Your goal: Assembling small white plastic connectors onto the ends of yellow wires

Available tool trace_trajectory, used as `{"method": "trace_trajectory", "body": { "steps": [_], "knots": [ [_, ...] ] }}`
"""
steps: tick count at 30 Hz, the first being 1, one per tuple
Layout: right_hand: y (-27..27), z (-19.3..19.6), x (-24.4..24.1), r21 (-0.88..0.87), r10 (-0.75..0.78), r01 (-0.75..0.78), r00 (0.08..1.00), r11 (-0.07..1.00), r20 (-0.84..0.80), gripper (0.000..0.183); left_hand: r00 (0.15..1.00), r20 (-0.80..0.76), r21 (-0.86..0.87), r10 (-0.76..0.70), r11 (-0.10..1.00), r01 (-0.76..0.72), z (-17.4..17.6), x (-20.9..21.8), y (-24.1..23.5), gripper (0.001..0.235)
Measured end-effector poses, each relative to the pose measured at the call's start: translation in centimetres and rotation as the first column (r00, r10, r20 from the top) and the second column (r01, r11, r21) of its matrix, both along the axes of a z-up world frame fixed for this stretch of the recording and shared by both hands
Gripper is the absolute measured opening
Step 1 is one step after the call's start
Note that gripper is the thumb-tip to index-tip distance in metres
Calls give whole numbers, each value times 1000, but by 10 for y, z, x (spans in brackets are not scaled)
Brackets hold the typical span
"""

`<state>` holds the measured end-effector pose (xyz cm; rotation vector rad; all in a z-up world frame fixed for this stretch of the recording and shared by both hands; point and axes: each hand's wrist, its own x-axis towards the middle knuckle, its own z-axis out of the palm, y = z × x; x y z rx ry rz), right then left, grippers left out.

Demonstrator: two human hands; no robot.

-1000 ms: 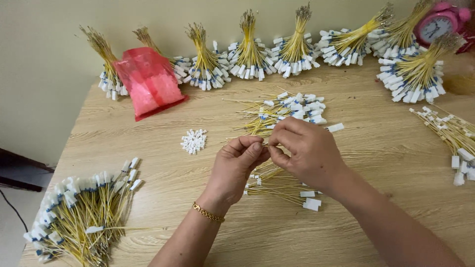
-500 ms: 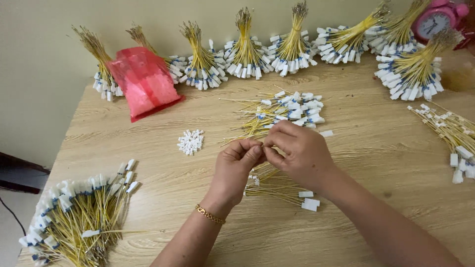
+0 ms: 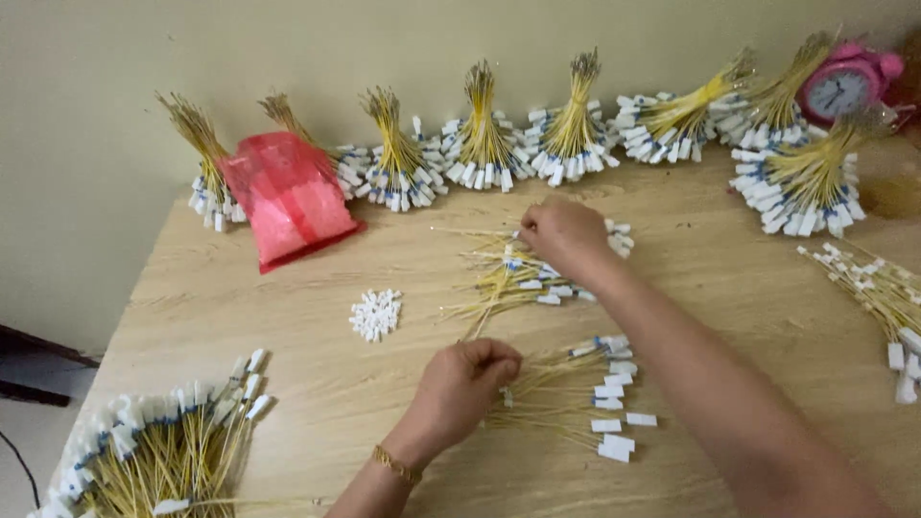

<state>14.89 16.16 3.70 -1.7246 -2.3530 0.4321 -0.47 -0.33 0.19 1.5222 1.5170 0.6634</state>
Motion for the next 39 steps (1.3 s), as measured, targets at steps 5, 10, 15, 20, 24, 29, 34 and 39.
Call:
{"method": "trace_trajectory", "body": {
  "steps": [5, 10, 15, 20, 24, 29, 34, 39],
  "knots": [
    [23, -21, -14, 20, 13, -19, 962, 1000, 272, 27, 994, 23, -64, 106, 993, -104, 16, -8, 0, 16],
    [29, -41, 5, 285, 85, -142, 975, 948, 204, 28, 985, 25, 113, 173, 978, -175, 38, -19, 7, 22],
    [0, -18, 22, 802, 274, -253, 955, 541, 116, 14, 920, -170, 866, 352, 499, -31, 58, -24, 26, 31],
    [-81, 42, 26, 901, 429, -304, 890, 310, 153, 7, 932, -273, 759, 237, 649, 58, 74, -13, 33, 29],
    [-112, 64, 34, 924, 450, -299, 877, 238, 168, 3, 998, 58, 385, -30, 923, 6, 77, -8, 25, 21],
    [-86, 32, 69, 933, 395, -270, 905, 237, 161, 5, 979, 204, 271, -27, 962, -30, 80, -22, 9, 22],
    [-108, 54, 78, 893, 311, -249, 941, 376, 132, 6, 974, 222, 248, 40, 964, -96, 47, -50, 12, 23],
    [-108, 41, 56, 621, 568, -339, 795, 707, -212, 17, 984, 161, 259, 80, 958, -120, 36, -39, 7, 20]
  ]
}}
